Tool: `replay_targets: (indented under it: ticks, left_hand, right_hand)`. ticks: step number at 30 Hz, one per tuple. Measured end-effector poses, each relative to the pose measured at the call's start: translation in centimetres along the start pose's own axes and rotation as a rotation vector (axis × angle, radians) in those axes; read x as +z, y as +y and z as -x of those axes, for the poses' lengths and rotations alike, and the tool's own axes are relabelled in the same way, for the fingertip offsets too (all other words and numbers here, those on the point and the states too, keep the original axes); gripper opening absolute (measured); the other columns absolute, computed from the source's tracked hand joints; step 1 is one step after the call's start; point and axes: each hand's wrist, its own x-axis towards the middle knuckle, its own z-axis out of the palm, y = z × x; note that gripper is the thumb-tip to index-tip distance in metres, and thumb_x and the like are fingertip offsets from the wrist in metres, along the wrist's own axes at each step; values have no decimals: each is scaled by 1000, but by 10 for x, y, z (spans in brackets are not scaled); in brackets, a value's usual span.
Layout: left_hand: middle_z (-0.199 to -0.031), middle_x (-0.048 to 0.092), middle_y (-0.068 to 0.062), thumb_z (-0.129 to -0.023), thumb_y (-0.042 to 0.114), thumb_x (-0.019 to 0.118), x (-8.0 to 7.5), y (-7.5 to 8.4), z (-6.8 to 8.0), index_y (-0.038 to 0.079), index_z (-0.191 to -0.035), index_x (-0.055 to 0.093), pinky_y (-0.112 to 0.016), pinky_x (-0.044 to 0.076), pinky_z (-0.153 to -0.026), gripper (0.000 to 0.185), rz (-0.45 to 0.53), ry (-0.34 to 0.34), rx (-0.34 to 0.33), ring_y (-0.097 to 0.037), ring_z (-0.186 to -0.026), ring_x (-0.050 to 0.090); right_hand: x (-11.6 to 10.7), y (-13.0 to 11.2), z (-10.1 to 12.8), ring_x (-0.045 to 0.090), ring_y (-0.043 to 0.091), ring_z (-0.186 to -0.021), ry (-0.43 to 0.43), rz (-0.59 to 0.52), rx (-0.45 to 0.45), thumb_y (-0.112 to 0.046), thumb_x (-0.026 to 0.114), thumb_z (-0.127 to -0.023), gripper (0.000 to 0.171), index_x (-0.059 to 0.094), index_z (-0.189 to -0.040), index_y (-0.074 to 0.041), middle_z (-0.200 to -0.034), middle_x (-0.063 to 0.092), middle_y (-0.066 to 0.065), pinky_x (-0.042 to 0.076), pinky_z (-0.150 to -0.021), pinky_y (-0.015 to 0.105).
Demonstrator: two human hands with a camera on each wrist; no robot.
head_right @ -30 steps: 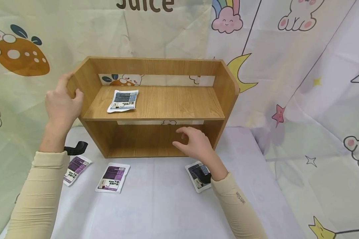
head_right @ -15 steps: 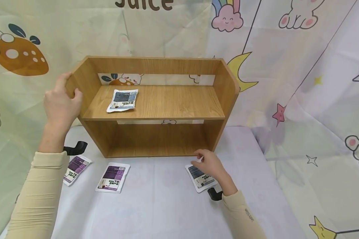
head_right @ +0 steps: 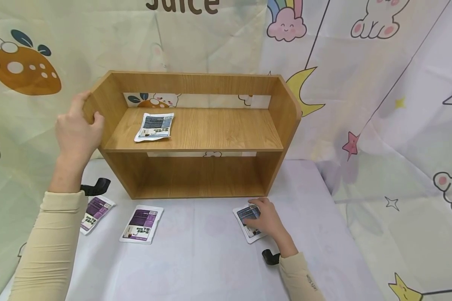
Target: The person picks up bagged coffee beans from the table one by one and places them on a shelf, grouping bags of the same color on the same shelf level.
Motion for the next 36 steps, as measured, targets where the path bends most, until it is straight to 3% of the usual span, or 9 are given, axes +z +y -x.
replay_targets:
  ticks: [6, 12, 15, 22, 28, 36]
  left_hand:
    - [-92, 68, -27, -95, 19, 50, 0, 0, 0, 16, -140, 50, -42, 39, -51, 45, 1, -9, -7, -46, -71, 64]
    - [-92, 69, -26, -95, 19, 50, 2, -1, 0, 15, -139, 51, -44, 42, -52, 45, 4, 4, -1, -47, -75, 65]
    - [-92, 69, -26, -95, 19, 50, 2, -1, 0, 15, -139, 51, -44, 42, -53, 45, 4, 6, -1, -47, -76, 66]
    - [-84, 67, -26, -95, 19, 49, 0, 0, 2, 15, -141, 49, -40, 37, -49, 45, -3, -14, -5, -43, -63, 60]
    - [-80, 66, -26, -95, 18, 50, 0, 0, 4, 14, -139, 50, -41, 37, -49, 45, -5, -18, 3, -43, -61, 59]
    - [-88, 68, -27, -95, 19, 49, -1, 1, 1, 16, -140, 49, -45, 44, -54, 45, -3, -15, -10, -47, -75, 65]
  right_hand:
    - [4, 7, 1, 44, 38, -120, -36, 38, 44, -38, 89, -67, 83, 54, -138, -12, -136, 44, 21, 42, -96, 53]
    - [5, 10, 5, 50, 33, -110, -60, 36, 85, -37, 93, -61, 97, 47, -143, -13, -127, 42, 21, 44, -93, 50]
    - [5, 10, 6, 51, 30, -104, -51, 10, 90, -38, 93, -61, 94, 49, -140, -14, -122, 45, 18, 45, -91, 49]
    - [9, 3, 10, 54, 33, -117, -21, -85, 51, -28, 90, -67, 71, 59, -129, -14, -130, 58, 16, 43, -95, 53]
    - [-1, -21, 12, 56, 29, -110, -28, -104, 25, -31, 90, -67, 68, 61, -127, -17, -127, 60, 12, 46, -91, 50]
    - [-41, -75, 2, 59, 24, -97, 9, -129, -54, -32, 90, -68, 69, 60, -128, -18, -122, 62, 10, 49, -80, 39]
